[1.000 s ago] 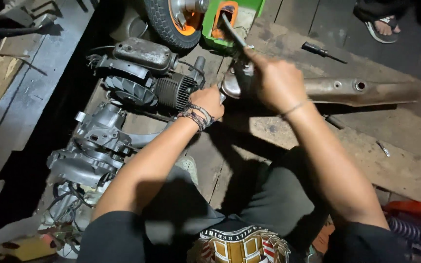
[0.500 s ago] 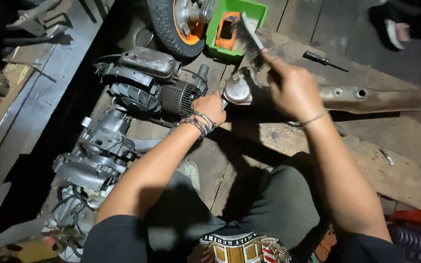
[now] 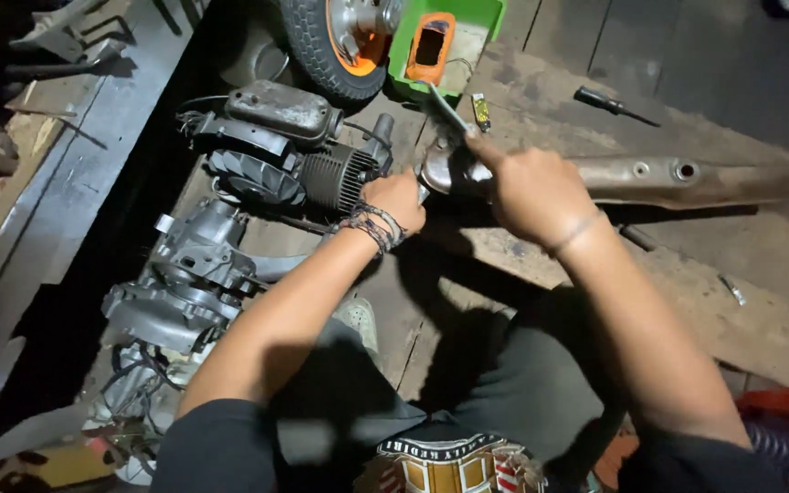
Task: The person is sitting on the floor and using a wrench to tighten a bolt on a small engine. They hold the engine steady with one hand while turning the wrench with the other. The person then removes the wrench and continues to adjust the engine part with their hands.
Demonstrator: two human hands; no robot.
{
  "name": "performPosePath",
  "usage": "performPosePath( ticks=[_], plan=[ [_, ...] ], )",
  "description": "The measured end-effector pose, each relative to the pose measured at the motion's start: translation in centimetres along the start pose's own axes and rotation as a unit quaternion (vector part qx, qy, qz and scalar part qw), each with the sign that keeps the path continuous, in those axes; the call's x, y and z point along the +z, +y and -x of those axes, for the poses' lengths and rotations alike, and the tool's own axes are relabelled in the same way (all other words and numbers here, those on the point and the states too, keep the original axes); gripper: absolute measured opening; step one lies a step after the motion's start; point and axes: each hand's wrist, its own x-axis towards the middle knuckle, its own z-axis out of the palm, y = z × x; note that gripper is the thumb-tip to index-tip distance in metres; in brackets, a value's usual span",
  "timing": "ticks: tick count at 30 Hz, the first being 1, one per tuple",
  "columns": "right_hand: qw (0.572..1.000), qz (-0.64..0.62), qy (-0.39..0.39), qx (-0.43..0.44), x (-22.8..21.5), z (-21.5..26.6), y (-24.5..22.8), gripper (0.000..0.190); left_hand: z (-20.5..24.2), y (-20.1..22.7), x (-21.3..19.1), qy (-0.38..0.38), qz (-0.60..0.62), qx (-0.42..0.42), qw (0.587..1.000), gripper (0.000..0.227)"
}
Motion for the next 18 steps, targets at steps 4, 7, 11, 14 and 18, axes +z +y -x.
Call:
performPosePath(
  ticks=[4,7,11,14,18],
  plan=[
    [0.999,0.001,0.025,0.022,1.7,-2.6,-0.7,0.064,-0.9,-0.3,2.0,0.018,-0.018,0.0,1.0,0.038],
    [0.997,-0.021,0.079,-0.008,1.4,-3.5,-0.6,0.057,-0.7,0.1,0.0,0.017,-0.002,-0.003,1.0,0.043],
    [0.999,-0.043,0.025,-0.007,0.2,-1.2,-1.2,0.058,-0.6,0.4,-0.1,0.027,0.014,-0.002,1.0,0.039],
    [0.998,-0.042,0.047,-0.006,2.3,-4.0,-2.0,0.06,-0.2,0.3,0.2,0.018,0.004,0.002,1.0,0.04],
    [0.997,-0.042,0.062,-0.021,1.2,-2.4,-2.3,0.066,0.3,0.9,-2.0,-0.015,0.006,-0.006,1.0,0.043]
  ],
)
